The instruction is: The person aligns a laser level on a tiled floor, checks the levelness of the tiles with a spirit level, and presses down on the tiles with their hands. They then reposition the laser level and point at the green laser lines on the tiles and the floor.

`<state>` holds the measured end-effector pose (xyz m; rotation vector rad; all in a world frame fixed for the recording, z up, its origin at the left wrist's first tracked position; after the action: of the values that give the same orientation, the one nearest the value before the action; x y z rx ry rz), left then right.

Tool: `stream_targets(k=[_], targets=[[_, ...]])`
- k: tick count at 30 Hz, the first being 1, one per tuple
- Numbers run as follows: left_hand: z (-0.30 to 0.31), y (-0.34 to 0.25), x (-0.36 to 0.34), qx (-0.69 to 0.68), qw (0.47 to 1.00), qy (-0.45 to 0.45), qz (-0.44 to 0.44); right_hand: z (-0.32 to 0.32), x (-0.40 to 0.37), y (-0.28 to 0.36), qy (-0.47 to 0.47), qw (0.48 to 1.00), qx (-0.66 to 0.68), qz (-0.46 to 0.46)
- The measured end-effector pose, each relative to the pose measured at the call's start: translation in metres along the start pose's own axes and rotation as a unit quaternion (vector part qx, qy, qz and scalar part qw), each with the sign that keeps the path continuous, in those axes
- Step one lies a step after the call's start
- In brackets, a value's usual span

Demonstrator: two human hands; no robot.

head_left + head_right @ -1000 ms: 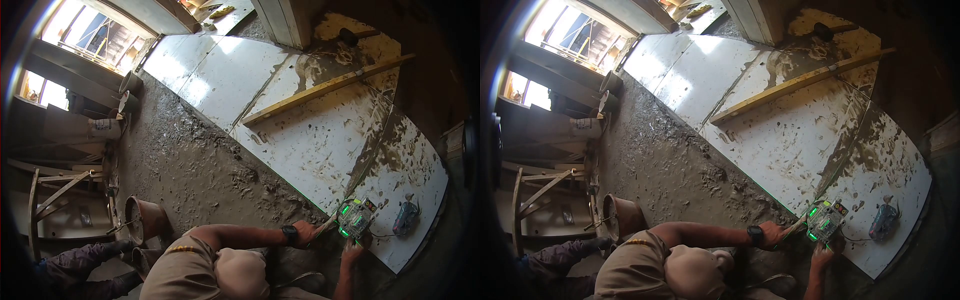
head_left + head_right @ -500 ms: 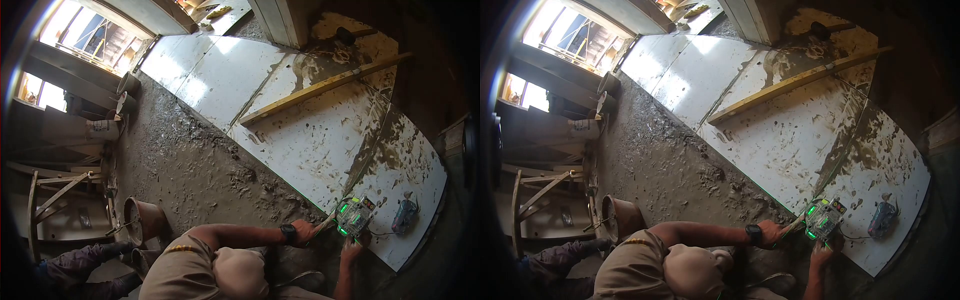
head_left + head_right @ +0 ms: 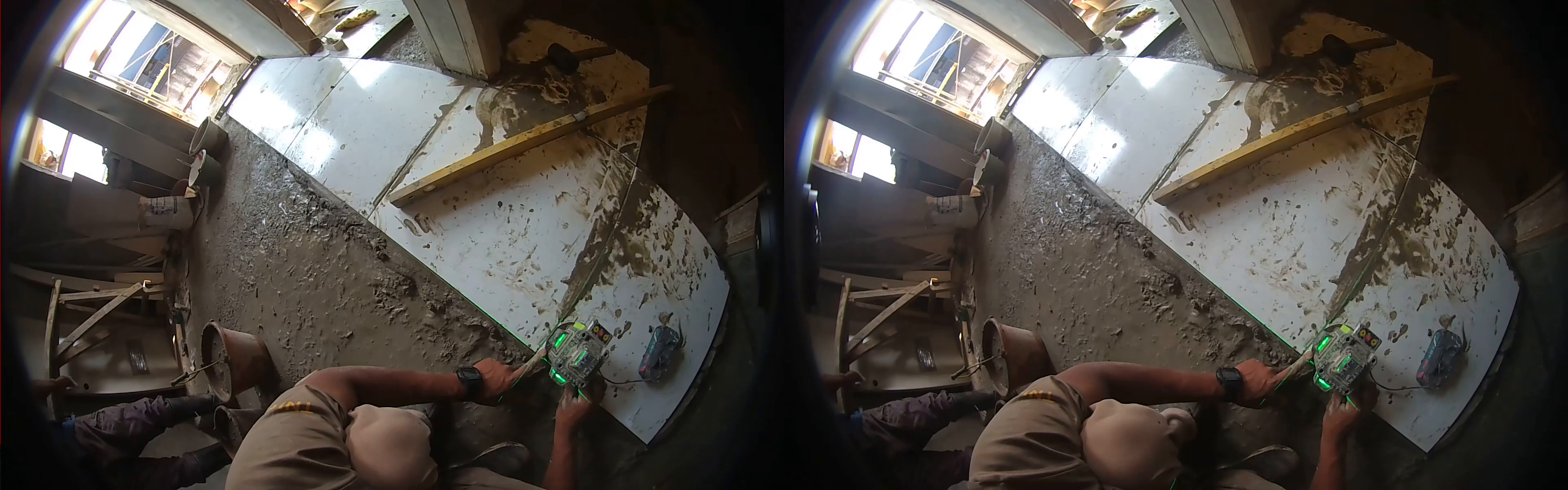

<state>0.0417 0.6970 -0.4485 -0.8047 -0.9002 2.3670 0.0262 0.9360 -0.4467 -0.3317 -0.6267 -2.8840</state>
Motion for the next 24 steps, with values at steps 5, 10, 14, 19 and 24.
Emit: stream_targets(k=[5, 10, 14, 19, 24], targets=[[-0.01, 0.006, 0.004, -0.007, 0.999, 0.031, 0.03, 0.004, 0.004, 0.004, 0.007, 1.0, 0.025, -0.014], [-0.008, 0.005, 0.001, -0.01, 1.0, 0.01, 0.005, 0.008, 0.005, 0.006, 0.023, 0.999, 0.012, -0.019], [-0.005, 0.003, -0.001, -0.017, 1.0, -0.007, -0.001, 0.014, 0.011, 0.017, 0.0, 1.0, 0.02, -0.005], [-0.001, 0.0, -0.004, -0.018, 1.0, -0.008, 0.002, 0.012, 0.009, 0.014, 0.006, 1.0, 0.017, -0.023], [0.012, -0.019, -0.01, -0.04, 0.995, 0.076, 0.048, 0.006, -0.003, 0.004, 0.003, 1.0, -0.019, -0.022]])
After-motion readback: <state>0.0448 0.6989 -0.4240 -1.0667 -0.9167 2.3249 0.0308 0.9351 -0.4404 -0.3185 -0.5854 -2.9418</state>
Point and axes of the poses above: each hand's wrist, its own x-axis towards the middle knuckle, its own z-axis out of the back of the hand, y = z × x, the point moved 4 cm from there along x, towards the middle knuckle, and after that the axes turned 6 degrees about -x, right-handed, at the moved point
